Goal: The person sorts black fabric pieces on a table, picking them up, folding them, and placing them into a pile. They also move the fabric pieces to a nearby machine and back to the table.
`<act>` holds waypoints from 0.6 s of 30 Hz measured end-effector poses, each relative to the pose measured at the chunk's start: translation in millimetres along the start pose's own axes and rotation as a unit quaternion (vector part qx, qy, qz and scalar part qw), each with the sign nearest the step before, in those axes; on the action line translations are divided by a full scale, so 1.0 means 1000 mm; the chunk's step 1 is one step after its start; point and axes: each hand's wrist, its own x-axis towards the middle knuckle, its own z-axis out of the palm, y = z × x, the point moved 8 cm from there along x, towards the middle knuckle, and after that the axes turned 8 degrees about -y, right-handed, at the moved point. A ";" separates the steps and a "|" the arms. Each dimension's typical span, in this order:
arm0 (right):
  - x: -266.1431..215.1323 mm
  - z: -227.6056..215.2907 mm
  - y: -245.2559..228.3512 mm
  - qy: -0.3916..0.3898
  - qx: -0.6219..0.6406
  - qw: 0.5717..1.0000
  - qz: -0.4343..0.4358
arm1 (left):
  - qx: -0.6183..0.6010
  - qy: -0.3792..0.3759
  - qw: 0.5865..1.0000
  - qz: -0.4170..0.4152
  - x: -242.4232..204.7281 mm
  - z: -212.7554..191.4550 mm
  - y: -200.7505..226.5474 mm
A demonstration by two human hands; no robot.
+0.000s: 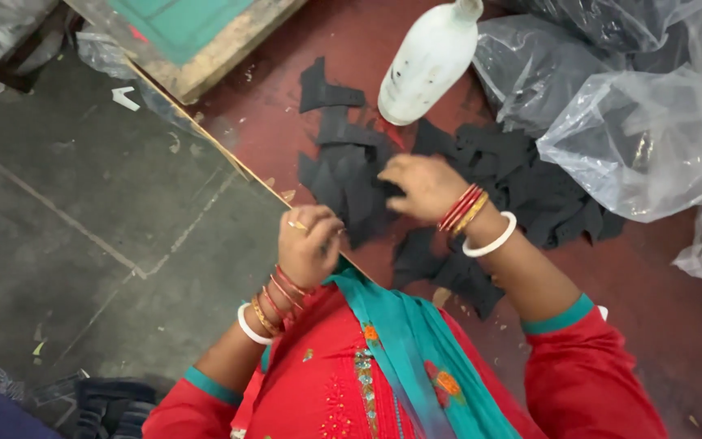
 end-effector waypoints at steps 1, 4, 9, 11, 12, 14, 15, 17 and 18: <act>0.007 -0.010 0.004 0.019 0.011 1.000 -0.013 | 0.016 0.012 1.000 0.008 0.007 -0.007 -0.004; 0.045 0.007 0.048 0.027 -0.031 0.997 0.065 | 0.085 0.016 0.991 -0.102 0.046 0.014 -0.090; 0.086 0.021 0.060 0.075 -0.044 0.991 0.104 | 0.185 -0.023 0.971 -0.149 0.132 0.029 -0.154; 0.087 0.015 0.056 0.078 -0.014 0.990 0.113 | 0.231 -0.060 0.954 -0.181 0.144 0.038 -0.168; 0.085 0.010 0.054 0.073 -0.029 0.989 0.125 | 0.206 -0.090 0.951 -0.215 0.146 0.043 -0.177; 0.084 0.004 0.054 0.069 -0.043 0.987 0.141 | 0.179 -0.123 0.945 -0.246 0.146 0.057 -0.191; 0.085 0.007 0.058 0.045 -0.042 0.987 0.147 | 0.164 -0.123 0.948 -0.245 0.145 0.065 -0.197; 0.085 0.015 0.066 0.021 -0.040 0.987 0.155 | 0.149 -0.126 0.950 -0.243 0.142 0.070 -0.200; 0.086 0.014 0.070 0.039 -0.024 0.987 0.153 | 0.128 -0.099 0.963 -0.214 0.146 0.063 -0.193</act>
